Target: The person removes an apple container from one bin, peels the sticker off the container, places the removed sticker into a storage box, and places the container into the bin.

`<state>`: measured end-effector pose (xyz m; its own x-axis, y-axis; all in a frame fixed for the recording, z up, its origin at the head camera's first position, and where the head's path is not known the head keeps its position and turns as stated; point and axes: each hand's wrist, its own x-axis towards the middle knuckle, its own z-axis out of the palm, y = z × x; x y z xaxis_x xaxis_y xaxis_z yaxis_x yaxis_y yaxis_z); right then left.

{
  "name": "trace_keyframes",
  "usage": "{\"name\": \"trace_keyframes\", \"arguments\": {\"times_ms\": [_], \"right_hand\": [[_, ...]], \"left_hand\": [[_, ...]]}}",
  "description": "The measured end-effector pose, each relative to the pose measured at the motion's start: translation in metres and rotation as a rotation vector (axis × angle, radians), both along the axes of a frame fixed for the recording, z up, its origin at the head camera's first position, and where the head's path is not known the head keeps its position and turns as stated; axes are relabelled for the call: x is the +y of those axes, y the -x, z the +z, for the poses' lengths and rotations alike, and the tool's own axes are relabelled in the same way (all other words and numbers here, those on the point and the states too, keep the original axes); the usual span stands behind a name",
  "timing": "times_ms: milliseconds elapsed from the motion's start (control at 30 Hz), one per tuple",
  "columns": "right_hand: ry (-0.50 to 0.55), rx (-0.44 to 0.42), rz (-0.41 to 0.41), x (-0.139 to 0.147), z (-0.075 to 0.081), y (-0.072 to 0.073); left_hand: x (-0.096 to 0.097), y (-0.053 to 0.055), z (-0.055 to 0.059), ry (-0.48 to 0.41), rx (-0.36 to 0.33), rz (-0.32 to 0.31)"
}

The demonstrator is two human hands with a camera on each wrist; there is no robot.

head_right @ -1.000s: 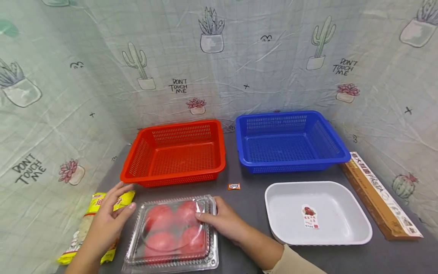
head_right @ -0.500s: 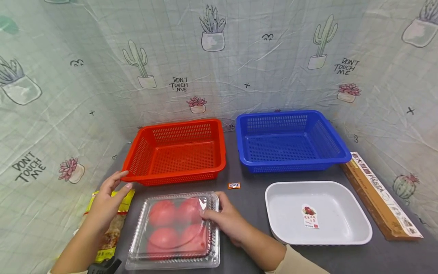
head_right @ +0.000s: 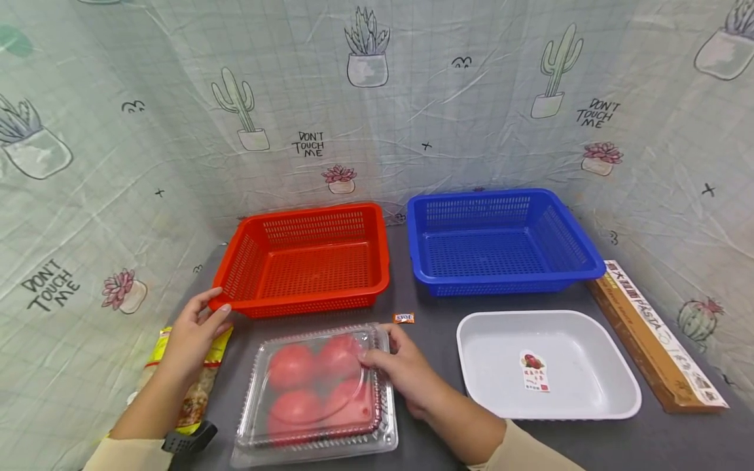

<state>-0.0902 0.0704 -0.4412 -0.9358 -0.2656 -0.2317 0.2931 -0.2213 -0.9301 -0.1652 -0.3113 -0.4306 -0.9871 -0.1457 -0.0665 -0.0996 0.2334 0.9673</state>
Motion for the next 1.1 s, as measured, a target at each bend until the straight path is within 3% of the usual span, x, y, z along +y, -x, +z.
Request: {"name": "trace_keyframes", "arguments": {"times_ms": [100, 267, 533, 767, 1100], "right_hand": [[0.007, -0.019, 0.009, 0.006, 0.005, -0.001], [0.002, -0.022, 0.026, 0.018, 0.02, 0.0], [-0.022, 0.012, 0.028, 0.039, 0.057, 0.013], [0.002, 0.05, 0.01, 0.054, 0.085, 0.032], [-0.074, 0.05, 0.008, 0.064, 0.118, 0.073]], "left_hand": [[0.002, 0.003, -0.002, -0.063, -0.019, 0.026], [0.009, 0.007, -0.005, -0.203, 0.01, 0.057], [0.017, 0.01, -0.011, -0.308, 0.063, 0.116], [0.021, 0.012, -0.014, -0.34, 0.062, 0.185], [0.022, 0.013, -0.015, -0.367, 0.053, 0.205]]}}
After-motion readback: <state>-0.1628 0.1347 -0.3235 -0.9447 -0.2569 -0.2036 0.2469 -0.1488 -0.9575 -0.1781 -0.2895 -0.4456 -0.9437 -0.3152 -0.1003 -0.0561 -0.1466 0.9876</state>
